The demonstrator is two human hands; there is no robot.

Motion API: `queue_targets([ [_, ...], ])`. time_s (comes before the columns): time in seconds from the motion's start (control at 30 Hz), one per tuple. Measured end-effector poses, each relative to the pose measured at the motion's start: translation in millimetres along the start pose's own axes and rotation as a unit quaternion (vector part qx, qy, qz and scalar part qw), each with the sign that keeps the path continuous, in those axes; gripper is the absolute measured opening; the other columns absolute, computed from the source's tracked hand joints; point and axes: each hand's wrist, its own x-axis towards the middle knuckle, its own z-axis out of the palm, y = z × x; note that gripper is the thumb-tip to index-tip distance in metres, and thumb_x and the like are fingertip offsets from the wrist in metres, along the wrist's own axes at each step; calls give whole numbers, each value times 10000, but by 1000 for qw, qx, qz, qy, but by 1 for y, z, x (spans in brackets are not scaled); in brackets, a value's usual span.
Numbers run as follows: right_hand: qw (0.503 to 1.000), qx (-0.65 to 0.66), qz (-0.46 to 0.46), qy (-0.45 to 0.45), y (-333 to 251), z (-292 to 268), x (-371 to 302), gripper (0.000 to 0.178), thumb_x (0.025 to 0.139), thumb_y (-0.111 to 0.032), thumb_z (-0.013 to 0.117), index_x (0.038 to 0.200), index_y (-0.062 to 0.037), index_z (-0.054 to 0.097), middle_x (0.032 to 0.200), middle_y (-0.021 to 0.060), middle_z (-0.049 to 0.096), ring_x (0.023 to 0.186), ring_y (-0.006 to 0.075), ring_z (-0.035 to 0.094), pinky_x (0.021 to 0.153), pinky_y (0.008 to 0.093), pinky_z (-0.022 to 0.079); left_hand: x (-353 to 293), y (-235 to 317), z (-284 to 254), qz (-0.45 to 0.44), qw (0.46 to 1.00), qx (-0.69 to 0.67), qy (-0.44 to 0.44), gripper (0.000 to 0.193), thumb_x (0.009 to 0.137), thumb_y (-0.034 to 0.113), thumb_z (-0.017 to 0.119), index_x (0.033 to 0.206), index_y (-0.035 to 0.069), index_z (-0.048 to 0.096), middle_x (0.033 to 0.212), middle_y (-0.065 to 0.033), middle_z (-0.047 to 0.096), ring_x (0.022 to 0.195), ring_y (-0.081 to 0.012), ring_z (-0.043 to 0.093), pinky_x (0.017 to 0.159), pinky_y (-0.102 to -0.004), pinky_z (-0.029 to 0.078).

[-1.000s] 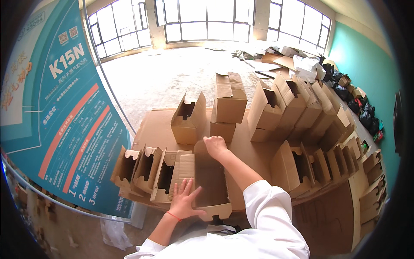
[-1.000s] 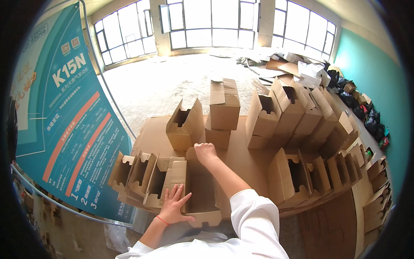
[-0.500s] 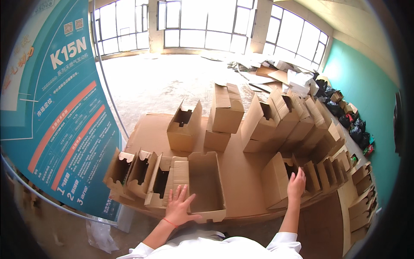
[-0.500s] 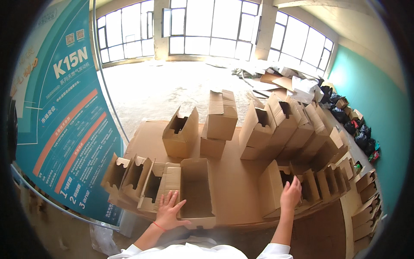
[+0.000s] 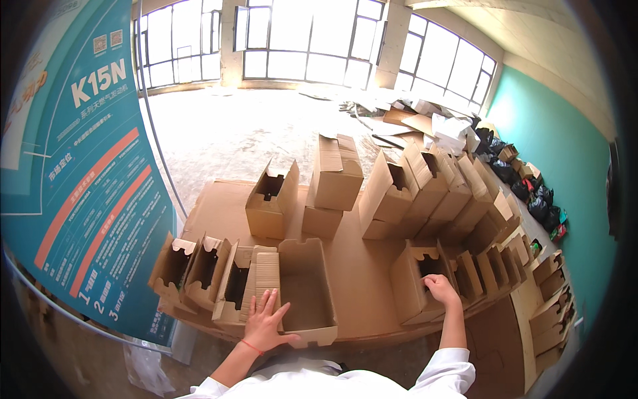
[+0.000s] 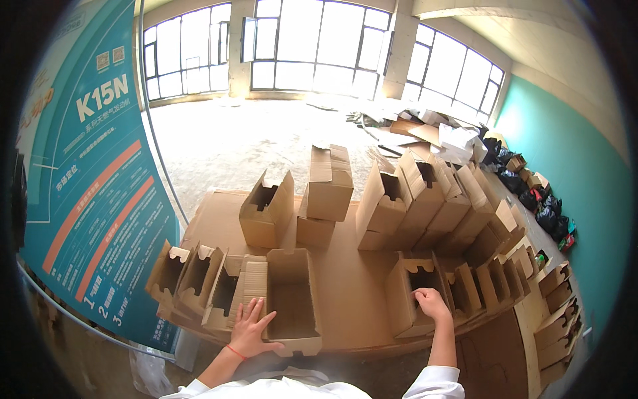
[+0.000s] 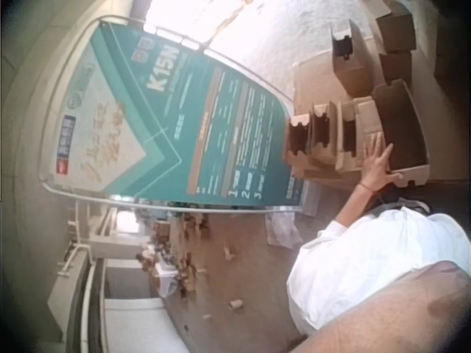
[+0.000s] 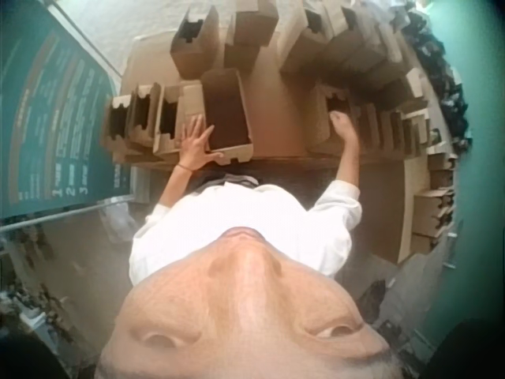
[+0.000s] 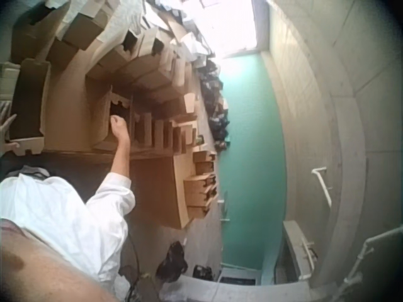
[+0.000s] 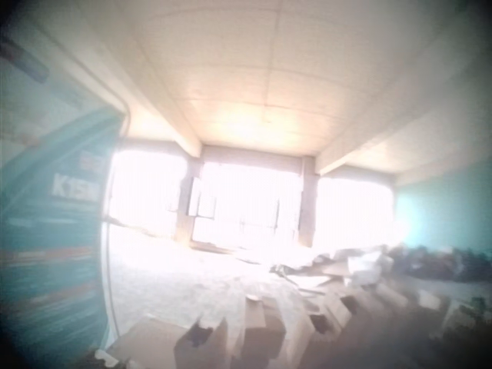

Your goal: The person places bottles into cardboard packaging. The person picks up individual plastic bottles and inserts them into the slots of cardboard inserts arranged on a table.

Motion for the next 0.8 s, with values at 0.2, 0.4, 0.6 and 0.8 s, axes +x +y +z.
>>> queue_targets([
  [0.2, 992, -20, 106, -66, -23, -36, -10, 210, 895, -93, 521, 896, 62, 664, 716, 172, 686, 556, 212, 676, 503, 316, 544, -2, -1, 2, 2, 1000, -7, 3, 867, 657, 716, 675, 1352, 213, 544, 1531, -164, 279, 1451, -291, 191, 1165, -520, 56],
  [0.4, 919, -10, 292, -265, 39, 8, -1, 250, 902, -179, 575, 872, 55, 658, 683, 163, 675, 549, 223, 669, 458, 337, 529, -3, -2, 4, -1, 1000, -17, 14, 867, 659, 718, 673, 1355, 218, 540, 1533, -160, 276, 1448, -289, 200, 1164, -519, 61],
  [0.6, 948, -124, 209, -207, 101, 30, 51, 330, 845, -311, 653, 973, -9, 629, 815, 152, 671, 736, 261, 664, 615, 363, 531, -1, 2, 0, -9, 1000, -14, 3, 867, 662, 722, 666, 1355, 216, 539, 1529, -160, 282, 1446, -290, 203, 1164, -522, 68],
  [0.8, 897, 292, 319, -91, 113, 50, 7, 326, 889, -330, 614, 1070, -58, 614, 965, 84, 666, 882, 193, 631, 749, 285, 519, -1, 1, 1, -9, 1000, -21, 11, 869, 642, 719, 682, 1333, 207, 562, 1517, -163, 304, 1441, -291, 215, 1162, -527, 94],
])
